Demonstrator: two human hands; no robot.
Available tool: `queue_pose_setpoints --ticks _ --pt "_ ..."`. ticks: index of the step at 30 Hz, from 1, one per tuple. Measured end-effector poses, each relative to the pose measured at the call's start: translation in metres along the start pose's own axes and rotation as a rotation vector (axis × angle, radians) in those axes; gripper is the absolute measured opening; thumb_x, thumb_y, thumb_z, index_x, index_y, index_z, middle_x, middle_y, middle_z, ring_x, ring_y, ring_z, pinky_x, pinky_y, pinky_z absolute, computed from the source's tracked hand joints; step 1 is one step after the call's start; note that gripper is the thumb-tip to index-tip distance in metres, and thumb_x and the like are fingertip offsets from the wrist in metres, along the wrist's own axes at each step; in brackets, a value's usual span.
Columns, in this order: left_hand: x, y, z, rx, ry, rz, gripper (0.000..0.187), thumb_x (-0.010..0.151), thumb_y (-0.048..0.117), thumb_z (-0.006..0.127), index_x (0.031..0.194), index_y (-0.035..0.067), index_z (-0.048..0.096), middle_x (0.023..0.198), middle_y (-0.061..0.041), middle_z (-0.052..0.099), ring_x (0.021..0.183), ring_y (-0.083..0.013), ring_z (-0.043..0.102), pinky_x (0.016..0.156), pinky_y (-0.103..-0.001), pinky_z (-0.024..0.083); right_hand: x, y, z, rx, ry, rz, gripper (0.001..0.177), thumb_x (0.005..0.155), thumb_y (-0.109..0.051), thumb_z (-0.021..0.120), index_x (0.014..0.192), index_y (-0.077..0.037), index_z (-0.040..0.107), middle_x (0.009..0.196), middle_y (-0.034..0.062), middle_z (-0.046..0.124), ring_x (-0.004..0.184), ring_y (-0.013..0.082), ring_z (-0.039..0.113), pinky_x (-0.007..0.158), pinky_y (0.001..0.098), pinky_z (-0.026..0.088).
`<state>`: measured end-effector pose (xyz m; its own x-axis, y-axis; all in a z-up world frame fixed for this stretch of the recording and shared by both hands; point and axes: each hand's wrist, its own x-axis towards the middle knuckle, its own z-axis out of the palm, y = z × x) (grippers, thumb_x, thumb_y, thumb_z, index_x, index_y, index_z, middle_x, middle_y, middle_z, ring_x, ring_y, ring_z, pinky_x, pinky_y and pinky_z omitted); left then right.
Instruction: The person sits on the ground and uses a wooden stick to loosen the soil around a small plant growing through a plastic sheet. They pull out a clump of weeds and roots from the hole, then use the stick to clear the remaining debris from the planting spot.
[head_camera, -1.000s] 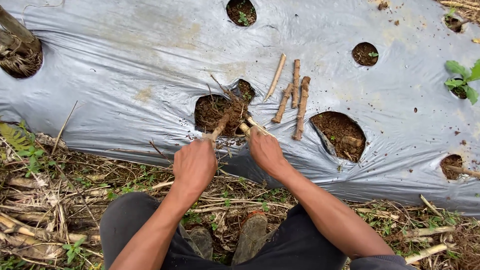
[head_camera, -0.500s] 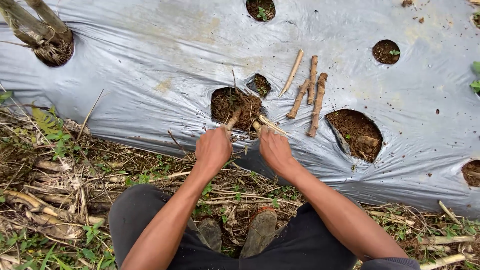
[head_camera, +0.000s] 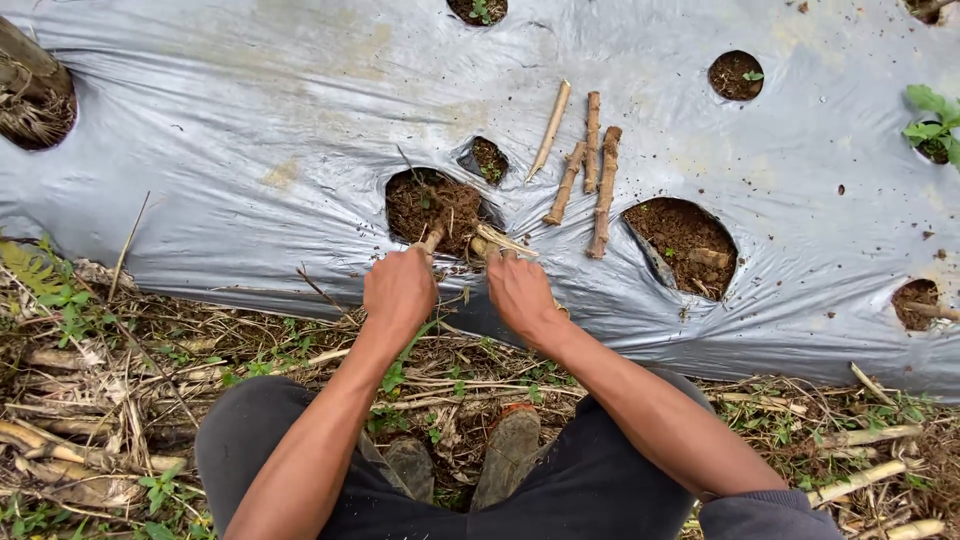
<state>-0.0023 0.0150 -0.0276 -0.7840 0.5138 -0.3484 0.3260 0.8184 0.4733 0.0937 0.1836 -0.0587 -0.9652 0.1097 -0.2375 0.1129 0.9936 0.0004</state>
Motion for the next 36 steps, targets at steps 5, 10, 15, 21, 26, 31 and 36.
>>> queue_pose_setpoints --ticks 5,10,15,21,26,31,36 --pt "-0.036 0.002 -0.036 0.087 -0.033 -0.039 0.036 0.095 0.020 0.049 0.094 -0.001 0.078 0.081 -0.027 0.074 0.087 -0.0509 0.075 0.076 -0.061 0.059 0.005 0.000 -0.002 0.006 0.024 0.024 0.033 0.092 -0.005 0.046 0.120 0.001 0.063 0.085 0.0189 0.070 0.074 0.0403 0.076 0.061 0.0499 0.061" --pt "-0.059 0.018 -0.062 0.084 -0.056 -0.087 0.037 0.097 0.024 0.045 0.097 0.004 0.076 0.085 -0.025 0.074 0.088 -0.0507 0.074 0.080 -0.060 0.059 0.006 0.000 -0.006 0.031 0.024 0.031 0.036 0.093 -0.004 0.045 0.123 0.006 0.064 0.083 0.0228 0.071 0.074 0.0395 0.076 0.061 0.0484 0.061" --pt "-0.054 0.026 -0.043 -0.035 -0.068 -0.050 0.039 0.098 0.024 0.046 0.103 0.002 0.077 0.087 -0.027 0.074 0.088 -0.0510 0.074 0.081 -0.061 0.058 0.003 -0.008 -0.007 -0.060 0.007 0.032 0.039 0.095 -0.003 0.047 0.128 0.009 0.062 0.080 0.0221 0.072 0.070 0.0341 0.076 0.058 0.0434 0.061" --pt "-0.062 0.040 -0.002 0.183 0.081 0.073 0.031 0.099 0.008 0.049 0.116 -0.002 0.073 0.086 -0.021 0.071 0.078 -0.0440 0.076 0.069 -0.053 0.062 0.003 -0.020 0.003 -0.185 0.096 0.084 0.036 0.094 -0.005 0.048 0.124 0.007 0.064 0.077 0.0162 0.071 0.068 0.0321 0.076 0.057 0.0423 0.062" --pt "-0.065 0.004 -0.056 -0.263 -0.001 -0.080 0.036 0.099 0.017 0.048 0.108 -0.004 0.075 0.080 -0.034 0.071 0.079 -0.0525 0.072 0.072 -0.061 0.057 0.003 -0.010 0.015 -0.075 0.074 0.061 0.037 0.093 -0.005 0.046 0.122 0.007 0.066 0.077 0.0190 0.069 0.071 0.0385 0.076 0.059 0.0486 0.061" --pt "-0.055 -0.004 -0.016 -0.052 -0.043 -0.060 0.039 0.098 0.032 0.050 0.097 0.006 0.079 0.080 -0.028 0.073 0.085 -0.0521 0.074 0.072 -0.060 0.058 -0.003 -0.023 -0.008 -0.107 0.039 0.061 0.039 0.091 -0.006 0.045 0.122 0.001 0.068 0.073 0.0140 0.069 0.068 0.0337 0.076 0.057 0.0433 0.061" --pt "-0.007 -0.003 0.054 0.311 0.191 0.075 0.023 0.098 0.010 0.056 0.104 -0.001 0.076 0.078 -0.017 0.071 0.071 -0.0357 0.076 0.063 -0.049 0.063 -0.005 -0.037 0.001 -0.304 0.021 0.039 0.031 0.095 -0.007 0.049 0.118 -0.001 0.068 0.080 0.0141 0.071 0.071 0.0274 0.076 0.059 0.0371 0.061"
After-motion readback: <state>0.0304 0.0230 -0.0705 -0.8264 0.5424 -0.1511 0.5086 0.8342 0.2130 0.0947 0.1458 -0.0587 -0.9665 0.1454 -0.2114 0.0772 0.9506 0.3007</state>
